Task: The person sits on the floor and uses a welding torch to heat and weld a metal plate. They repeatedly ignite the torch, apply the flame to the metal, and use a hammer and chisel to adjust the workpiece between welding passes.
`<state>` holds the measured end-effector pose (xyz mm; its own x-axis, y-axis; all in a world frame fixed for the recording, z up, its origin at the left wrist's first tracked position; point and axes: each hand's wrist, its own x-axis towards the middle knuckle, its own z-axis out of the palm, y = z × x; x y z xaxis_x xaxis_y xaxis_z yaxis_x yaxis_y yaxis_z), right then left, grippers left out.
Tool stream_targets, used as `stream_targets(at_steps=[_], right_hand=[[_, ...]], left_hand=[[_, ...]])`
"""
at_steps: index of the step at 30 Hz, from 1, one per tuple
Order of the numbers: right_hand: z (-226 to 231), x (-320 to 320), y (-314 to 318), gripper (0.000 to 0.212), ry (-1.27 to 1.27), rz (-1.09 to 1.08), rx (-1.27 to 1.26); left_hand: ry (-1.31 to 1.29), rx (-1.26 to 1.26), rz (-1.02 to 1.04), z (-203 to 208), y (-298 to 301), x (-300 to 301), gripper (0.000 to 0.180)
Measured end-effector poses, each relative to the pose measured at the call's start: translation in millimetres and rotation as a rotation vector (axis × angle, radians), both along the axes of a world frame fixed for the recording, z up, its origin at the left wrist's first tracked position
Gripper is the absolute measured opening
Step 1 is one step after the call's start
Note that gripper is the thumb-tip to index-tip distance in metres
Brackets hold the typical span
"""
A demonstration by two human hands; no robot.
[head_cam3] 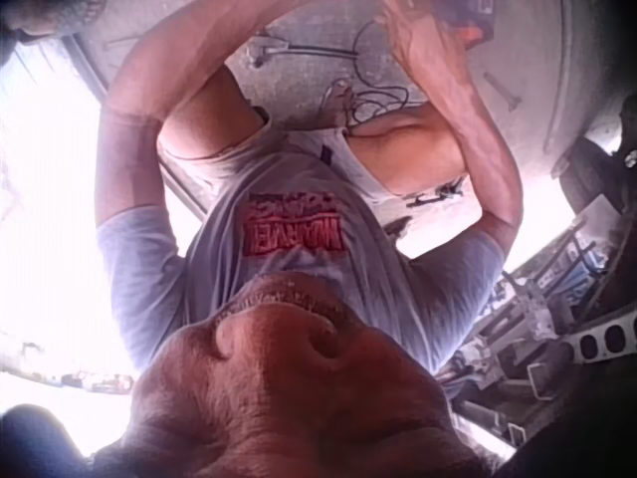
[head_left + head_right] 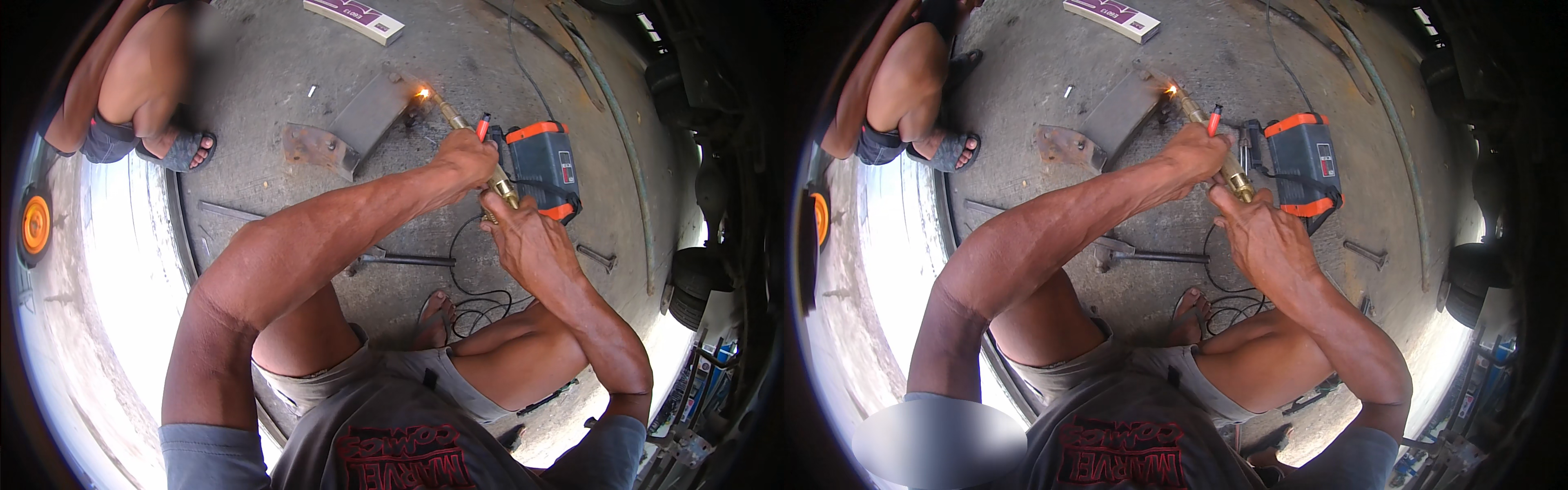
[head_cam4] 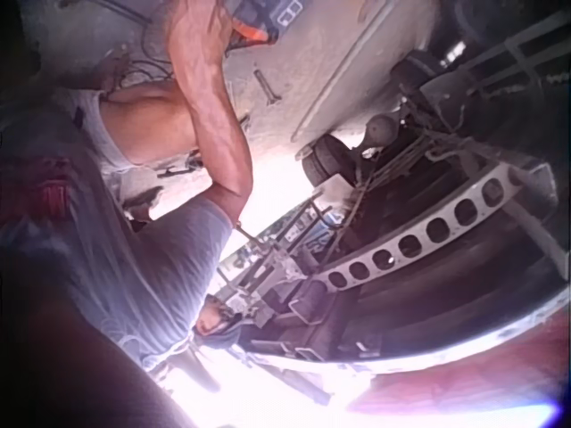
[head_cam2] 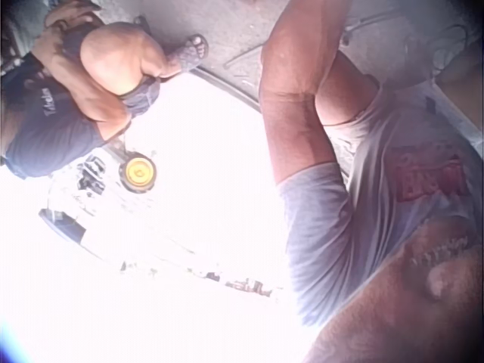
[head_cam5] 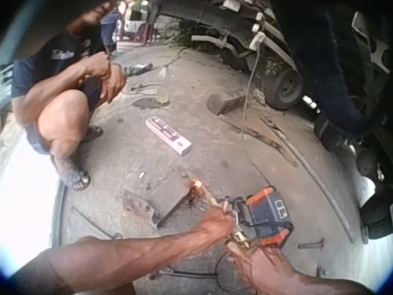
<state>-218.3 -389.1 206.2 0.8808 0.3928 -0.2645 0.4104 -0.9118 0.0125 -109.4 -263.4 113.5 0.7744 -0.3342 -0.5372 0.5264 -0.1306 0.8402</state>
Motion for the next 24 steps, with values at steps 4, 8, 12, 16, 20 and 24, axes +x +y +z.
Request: stream_targets(at_steps=[4,8,12,16,20,24], right_hand=[[1.2,1.2,3.3,0.031,0.075,-0.078,0.029],[-1.0,1.5,1.5,0.031,0.068,-0.077,0.023],[-2.5,1.2,1.2,0.032,0.060,-0.066,-0.001],[-3.1,1.2,2.6,0.032,0.063,-0.078,-0.032],[-1.6,0.8,2.6,0.032,0.080,-0.089,-0.032],[-1.3,1.4,2.5,0.032,0.088,-0.085,-0.023]], left_hand=[[-0.027,-0.044,0.025,-4.3,-0.1,-0.8,0.041],[-0.013,-0.032,0.034,0.3,0.1,-1.7,0.039],[-0.012,-0.010,0.050,0.4,-1.4,-1.0,0.040],[-0.048,0.014,0.035,-2.8,-1.8,-0.8,0.040],[-0.047,-0.016,0.040,-6.9,-4.5,-0.2,0.039],[-0.055,-0.014,0.019,-7.8,-3.9,0.9,0.037]])
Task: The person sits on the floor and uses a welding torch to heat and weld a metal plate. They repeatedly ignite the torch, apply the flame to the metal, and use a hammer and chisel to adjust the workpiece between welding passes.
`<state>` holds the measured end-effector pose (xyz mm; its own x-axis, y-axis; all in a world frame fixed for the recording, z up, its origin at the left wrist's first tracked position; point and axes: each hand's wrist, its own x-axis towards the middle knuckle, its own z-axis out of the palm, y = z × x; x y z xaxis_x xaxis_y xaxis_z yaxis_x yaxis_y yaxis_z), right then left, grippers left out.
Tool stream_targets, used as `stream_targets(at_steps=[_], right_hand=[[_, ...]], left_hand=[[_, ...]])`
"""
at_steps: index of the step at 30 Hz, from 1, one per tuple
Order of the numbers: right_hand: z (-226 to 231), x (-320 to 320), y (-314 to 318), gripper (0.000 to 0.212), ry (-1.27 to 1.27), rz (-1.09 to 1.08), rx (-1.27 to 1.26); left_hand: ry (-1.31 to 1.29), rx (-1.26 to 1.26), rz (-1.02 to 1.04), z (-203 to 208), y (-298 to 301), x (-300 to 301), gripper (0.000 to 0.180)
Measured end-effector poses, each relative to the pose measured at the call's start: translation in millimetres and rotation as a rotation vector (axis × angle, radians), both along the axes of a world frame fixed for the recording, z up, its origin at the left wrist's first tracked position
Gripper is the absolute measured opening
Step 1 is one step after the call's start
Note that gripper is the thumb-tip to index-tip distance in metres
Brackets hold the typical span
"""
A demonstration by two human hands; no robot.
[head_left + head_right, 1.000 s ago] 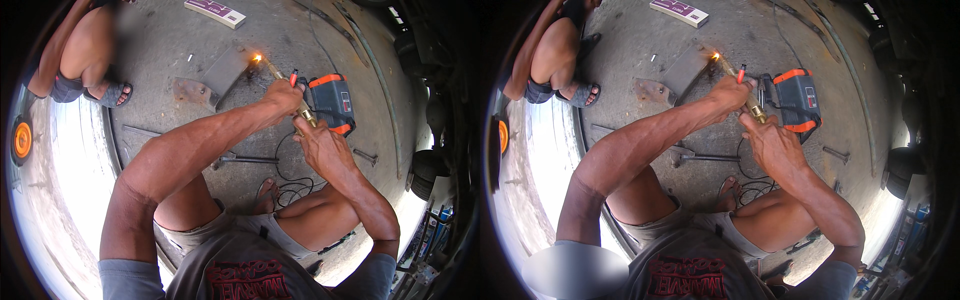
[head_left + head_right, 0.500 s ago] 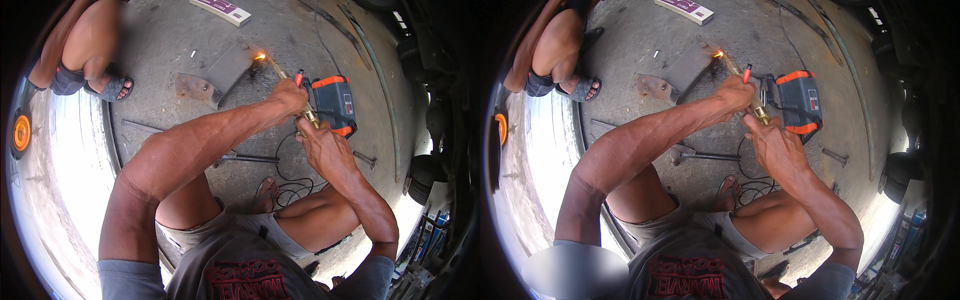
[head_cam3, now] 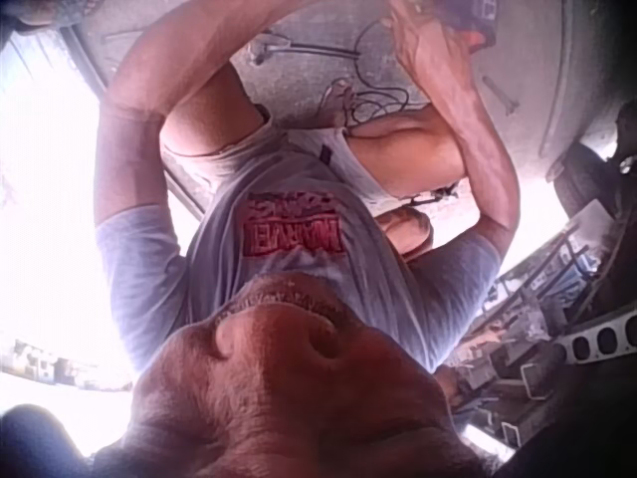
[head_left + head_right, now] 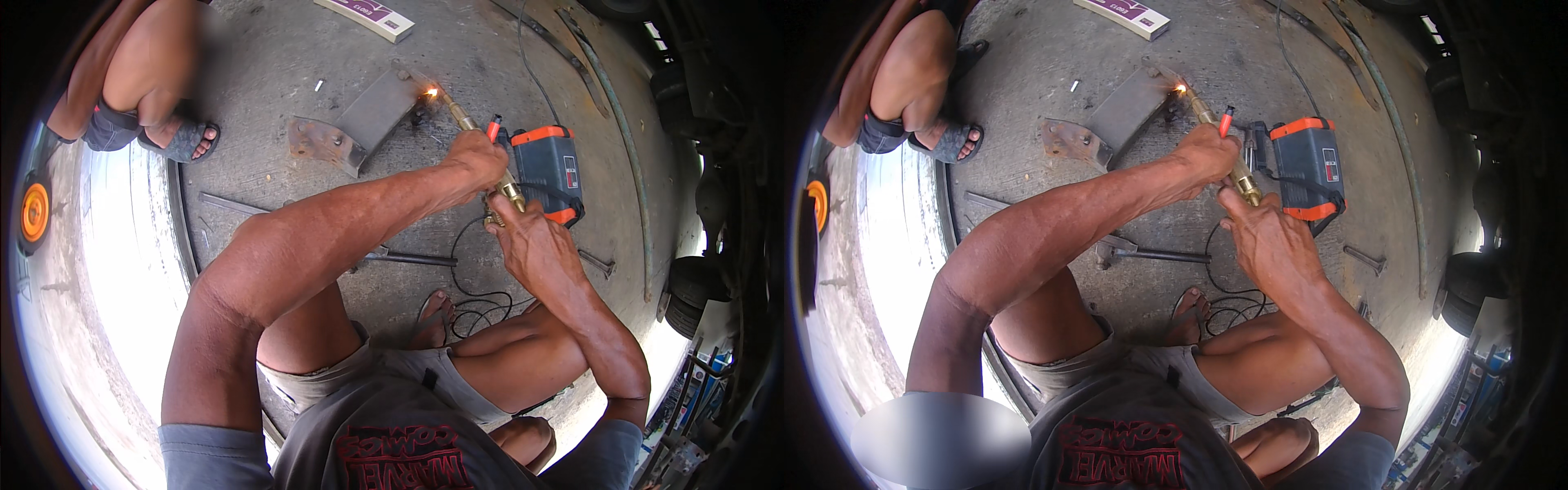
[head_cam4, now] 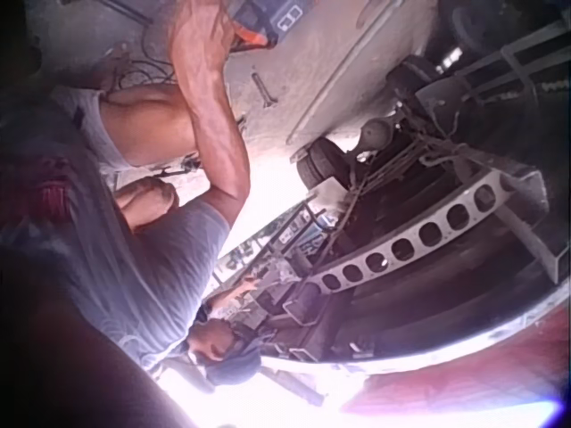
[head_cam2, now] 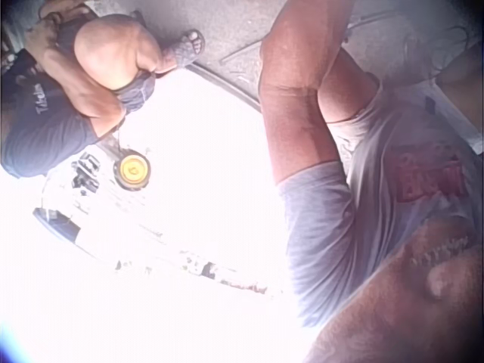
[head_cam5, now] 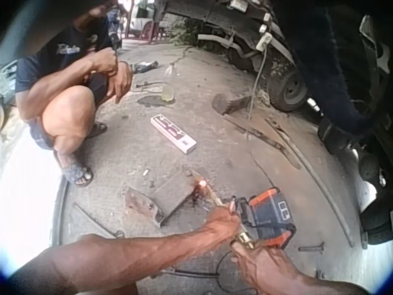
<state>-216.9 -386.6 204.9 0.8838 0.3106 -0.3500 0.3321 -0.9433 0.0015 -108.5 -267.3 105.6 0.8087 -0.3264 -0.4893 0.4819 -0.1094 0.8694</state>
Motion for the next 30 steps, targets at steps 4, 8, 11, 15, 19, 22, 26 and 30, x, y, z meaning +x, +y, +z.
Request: stream_targets(at_steps=[4,8,11,15,19,22,26,30], right_hand=[[1,0,0,0.031,0.006,-0.007,0.026],[1,0,0,0.030,0.013,-0.007,-0.011],[0,-1,0,0.030,0.002,-0.003,-0.014],[-1,-1,-1,0.027,-0.071,0.083,-0.022],[2,-1,2,0.030,0.005,-0.005,-0.003],[3,0,2,0.031,0.015,-0.008,-0.003],[3,0,3,0.032,0.015,-0.007,-0.010],[4,0,2,0.032,0.006,0.000,0.022]], left_hand=[[0.017,-0.019,0.011,-1,0,-1,0.036],[0.008,-0.017,0.012,0,0,-1,0.036],[0.002,-0.017,0.009,1,1,-2,0.037],[0.020,-0.029,-0.004,6,4,-5,0.040],[0.092,0.006,-0.010,12,6,-2,0.037],[0.082,0.016,-0.008,14,7,-2,0.037],[0.056,0.002,0.007,4,1,0,0.036],[0.087,-0.058,0.039,5,1,-2,0.034]])
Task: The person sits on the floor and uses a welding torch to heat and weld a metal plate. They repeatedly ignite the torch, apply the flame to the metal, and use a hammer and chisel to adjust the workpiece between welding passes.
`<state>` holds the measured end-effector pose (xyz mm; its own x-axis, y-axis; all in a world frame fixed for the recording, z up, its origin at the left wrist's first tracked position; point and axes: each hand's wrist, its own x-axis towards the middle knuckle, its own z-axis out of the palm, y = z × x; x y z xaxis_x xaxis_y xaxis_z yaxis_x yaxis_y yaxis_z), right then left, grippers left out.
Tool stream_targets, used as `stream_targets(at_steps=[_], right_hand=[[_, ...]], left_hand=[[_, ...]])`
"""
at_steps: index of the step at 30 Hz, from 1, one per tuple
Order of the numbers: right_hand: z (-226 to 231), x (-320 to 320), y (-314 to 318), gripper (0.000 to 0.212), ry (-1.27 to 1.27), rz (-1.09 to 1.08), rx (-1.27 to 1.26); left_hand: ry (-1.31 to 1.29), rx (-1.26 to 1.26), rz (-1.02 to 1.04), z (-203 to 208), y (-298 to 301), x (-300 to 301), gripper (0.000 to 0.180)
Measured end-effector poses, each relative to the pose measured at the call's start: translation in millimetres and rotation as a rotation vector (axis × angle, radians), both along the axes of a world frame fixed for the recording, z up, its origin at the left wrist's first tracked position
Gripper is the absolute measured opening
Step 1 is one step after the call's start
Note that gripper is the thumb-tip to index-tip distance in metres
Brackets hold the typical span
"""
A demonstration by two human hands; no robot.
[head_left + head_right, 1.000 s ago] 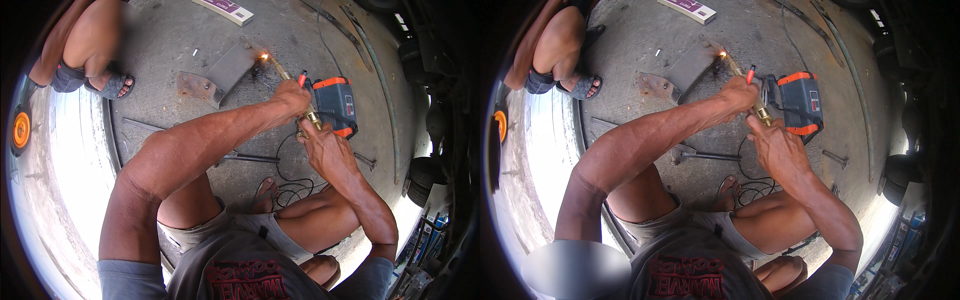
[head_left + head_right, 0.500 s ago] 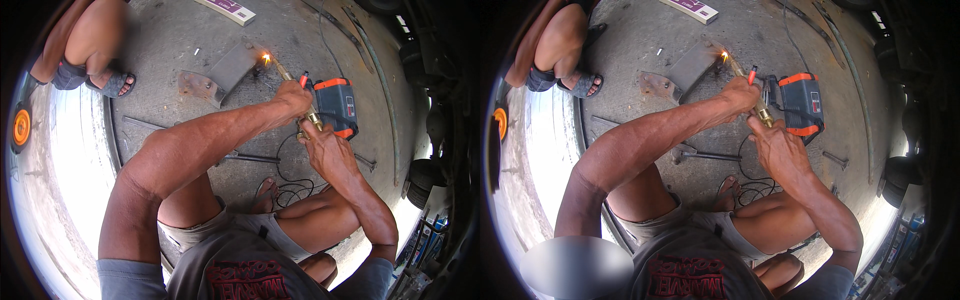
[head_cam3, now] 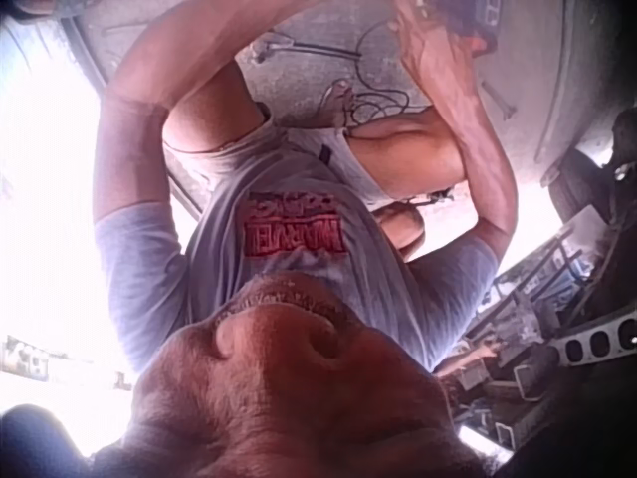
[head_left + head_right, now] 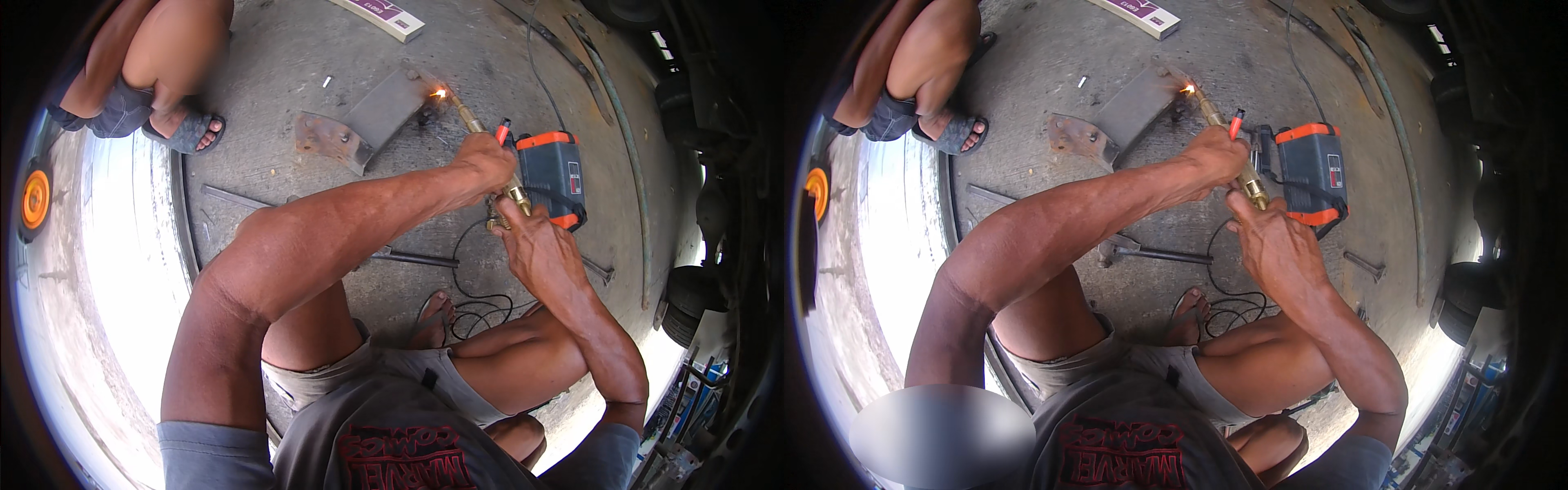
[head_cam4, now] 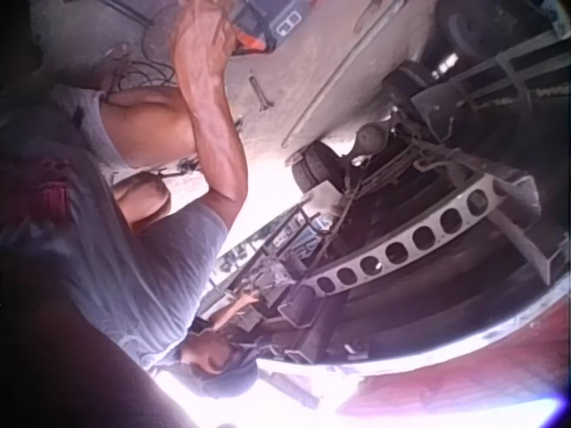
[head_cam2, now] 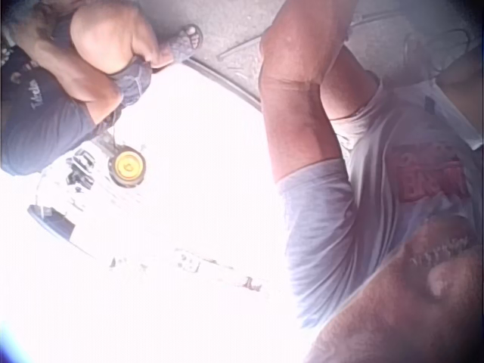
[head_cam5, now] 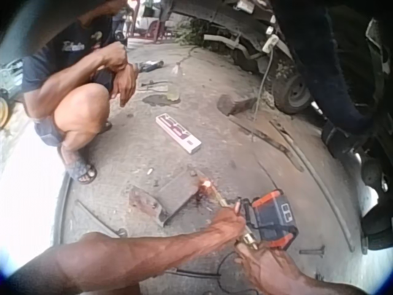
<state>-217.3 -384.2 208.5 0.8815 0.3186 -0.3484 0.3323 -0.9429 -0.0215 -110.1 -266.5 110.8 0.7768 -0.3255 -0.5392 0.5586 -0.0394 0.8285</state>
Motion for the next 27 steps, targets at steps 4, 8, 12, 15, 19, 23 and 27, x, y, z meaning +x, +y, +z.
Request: stream_targets(at_steps=[4,8,12,15,19,23,27], right_hand=[[2,0,4,0.032,0.012,-0.019,-0.016],[2,0,3,0.031,0.011,-0.015,-0.019],[1,1,3,0.031,0.009,-0.019,-0.015],[1,1,3,0.031,0.008,-0.019,-0.016],[0,0,3,0.031,0.002,-0.011,-0.018],[-1,0,1,0.032,0.000,-0.001,-0.023],[-1,-1,0,0.032,-0.010,0.013,0.002]], left_hand=[[0.001,0.010,-0.002,3,1,0,0.034],[-0.003,0.031,-0.019,4,3,0,0.036],[-0.035,0.035,0.005,-2,-1,0,0.038],[-0.048,0.041,-0.020,-4,-1,1,0.037],[-0.010,0.029,-0.030,-3,-1,1,0.035],[-0.040,0.070,-0.037,-3,-1,2,0.034],[-0.021,0.043,-0.033,-4,-1,2,0.033]])
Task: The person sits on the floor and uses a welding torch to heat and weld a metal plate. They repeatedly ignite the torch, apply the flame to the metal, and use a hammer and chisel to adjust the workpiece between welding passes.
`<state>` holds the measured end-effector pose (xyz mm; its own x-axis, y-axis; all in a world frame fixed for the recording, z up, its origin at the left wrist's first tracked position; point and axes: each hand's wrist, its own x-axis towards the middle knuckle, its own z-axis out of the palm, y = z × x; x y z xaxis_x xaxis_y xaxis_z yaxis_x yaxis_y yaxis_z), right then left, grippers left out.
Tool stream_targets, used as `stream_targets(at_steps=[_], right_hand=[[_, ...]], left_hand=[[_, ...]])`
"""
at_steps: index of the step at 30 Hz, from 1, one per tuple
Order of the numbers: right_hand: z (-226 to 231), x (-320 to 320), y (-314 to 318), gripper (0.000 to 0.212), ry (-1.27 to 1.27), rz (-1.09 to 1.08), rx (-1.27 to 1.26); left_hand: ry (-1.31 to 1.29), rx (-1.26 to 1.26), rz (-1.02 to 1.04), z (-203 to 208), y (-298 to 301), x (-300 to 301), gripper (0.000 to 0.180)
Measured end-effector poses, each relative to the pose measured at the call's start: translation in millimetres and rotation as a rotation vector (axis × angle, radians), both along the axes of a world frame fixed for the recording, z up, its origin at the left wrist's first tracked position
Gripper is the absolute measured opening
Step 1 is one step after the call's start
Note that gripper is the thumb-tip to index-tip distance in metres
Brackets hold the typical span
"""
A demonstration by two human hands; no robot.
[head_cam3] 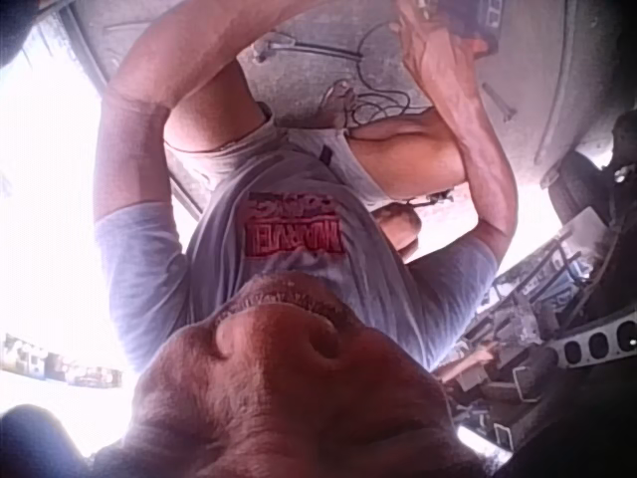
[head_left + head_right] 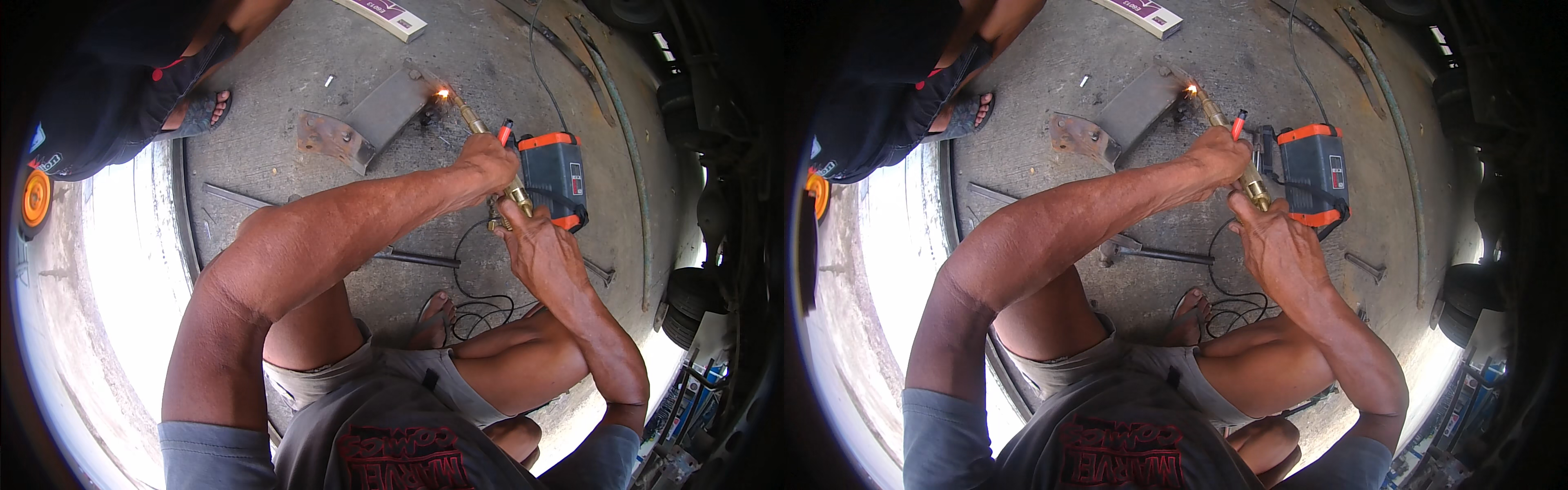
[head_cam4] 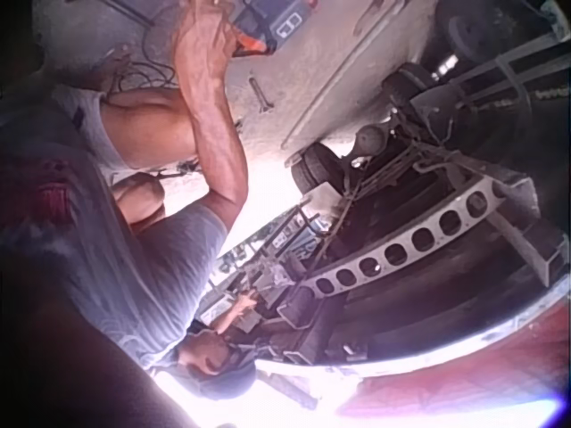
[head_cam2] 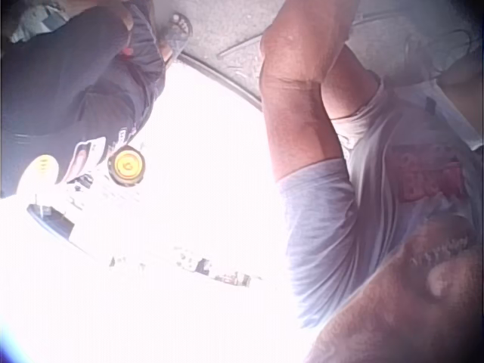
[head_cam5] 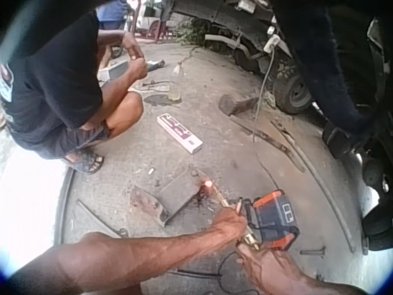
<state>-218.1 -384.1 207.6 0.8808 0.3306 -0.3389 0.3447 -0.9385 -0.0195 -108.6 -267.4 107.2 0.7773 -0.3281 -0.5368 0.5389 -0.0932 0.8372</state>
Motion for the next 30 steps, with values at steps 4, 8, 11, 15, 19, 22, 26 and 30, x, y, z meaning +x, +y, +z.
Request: stream_targets(at_steps=[4,8,11,15,19,22,26,30], right_hand=[[-1,0,0,0.031,-0.007,0.011,-0.005],[-1,0,1,0.030,0.011,-0.010,-0.003],[-2,0,1,0.030,0.020,-0.027,-0.019],[0,0,3,0.031,0.022,-0.019,-0.008],[-1,1,1,0.032,0.021,-0.013,-0.028],[-1,1,1,0.032,0.031,-0.021,-0.044],[0,2,4,0.032,0.054,-0.044,-0.071],[-2,1,1,0.032,0.046,-0.036,-0.027]], left_hand=[[0.004,0.007,-0.008,0,1,0,0.035],[-0.011,0.029,-0.016,0,1,0,0.035],[0.015,0.025,-0.009,4,2,-2,0.035],[-0.042,0.048,-0.041,-3,0,2,0.035],[-0.045,0.012,-0.002,-10,-4,2,0.035],[-0.009,-0.009,0.017,-4,-3,0,0.036],[-0.001,-0.018,0.016,-3,0,-1,0.037],[0.008,-0.027,0.016,-6,-2,0,0.038]])
